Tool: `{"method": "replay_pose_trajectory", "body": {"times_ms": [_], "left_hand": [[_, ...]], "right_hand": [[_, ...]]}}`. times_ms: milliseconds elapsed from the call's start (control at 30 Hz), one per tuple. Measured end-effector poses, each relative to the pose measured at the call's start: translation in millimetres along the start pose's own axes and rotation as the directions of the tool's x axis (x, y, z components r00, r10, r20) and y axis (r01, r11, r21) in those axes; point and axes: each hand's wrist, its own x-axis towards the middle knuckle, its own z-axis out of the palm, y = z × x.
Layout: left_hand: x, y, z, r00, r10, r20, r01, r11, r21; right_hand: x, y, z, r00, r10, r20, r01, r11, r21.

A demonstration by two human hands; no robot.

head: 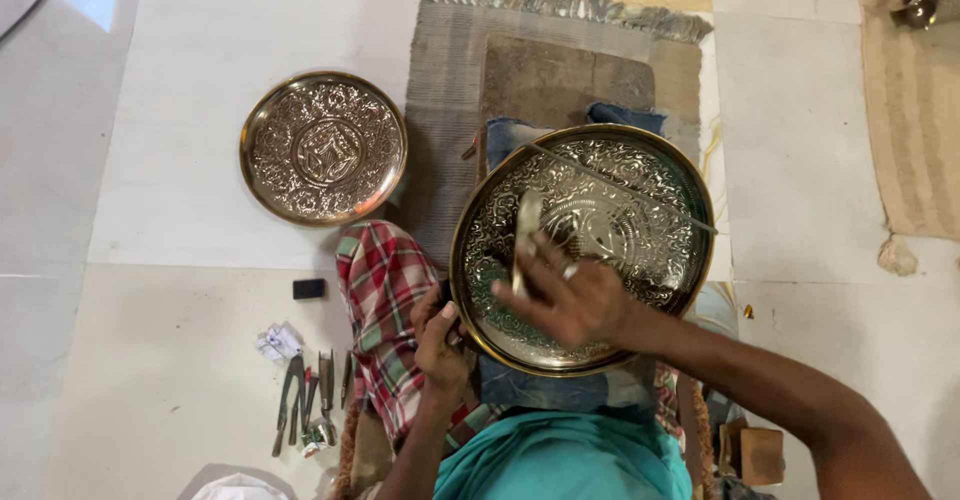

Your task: The person sits on the floor with an embossed brass tray in their lap and hammers its surface with a wooden mallet against a chisel-like punch to refine the raised decoration. They reposition a small punch on different areas of the pattern, occasionally swap tools and rotate the tray while continuing to hammer.

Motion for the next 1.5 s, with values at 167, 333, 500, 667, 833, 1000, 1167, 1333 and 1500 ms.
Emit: {"method": "replay_pose_trajectory", "body": {"times_ms": [167,333,500,667,833,1000,1167,1333,1500], "left_hand": [[-3,-1,3,0.996,0.002,-0.093,0.002,0.999,0.033],[-1,0,5,0.992,-0.049,-0.119,0.049,0.999,-0.003],[2,0,6,0.995,-0.010,-0.095,0.017,0.998,0.065],[4,6,6,0.999,0.042,0.033,-0.043,0.998,0.053],[2,5,9,1.000,0.023,-0.014,-0.021,0.995,0.100],[2,4,9,1.000,0.026,0.002,-0.026,0.999,0.035],[2,3,8,0.996,-0.011,-0.092,0.013,1.000,0.026],[2,3,10,0.985,0.019,-0.171,0.001,0.993,0.114],[1,4,10,0.995,0.025,-0.092,-0.017,0.996,0.084]], "right_hand": [[-10,-10,-3,0.640,0.745,0.186,-0.761,0.582,0.288],[-15,-22,31,-0.104,0.989,-0.109,-0.500,0.043,0.865],[-5,-25,47,-0.131,0.990,-0.058,-0.271,0.021,0.962],[-2,-18,45,-0.178,0.984,0.009,-0.264,-0.056,0.963],[-6,-14,47,-0.183,0.983,0.010,-0.295,-0.064,0.953],[-3,-8,40,-0.122,0.992,-0.035,-0.404,-0.017,0.914],[4,-6,38,-0.163,0.986,-0.033,-0.431,-0.041,0.901],[7,0,42,-0.112,0.994,-0.002,-0.468,-0.051,0.882],[11,11,40,0.000,1.000,-0.027,-0.516,0.023,0.856]]}}
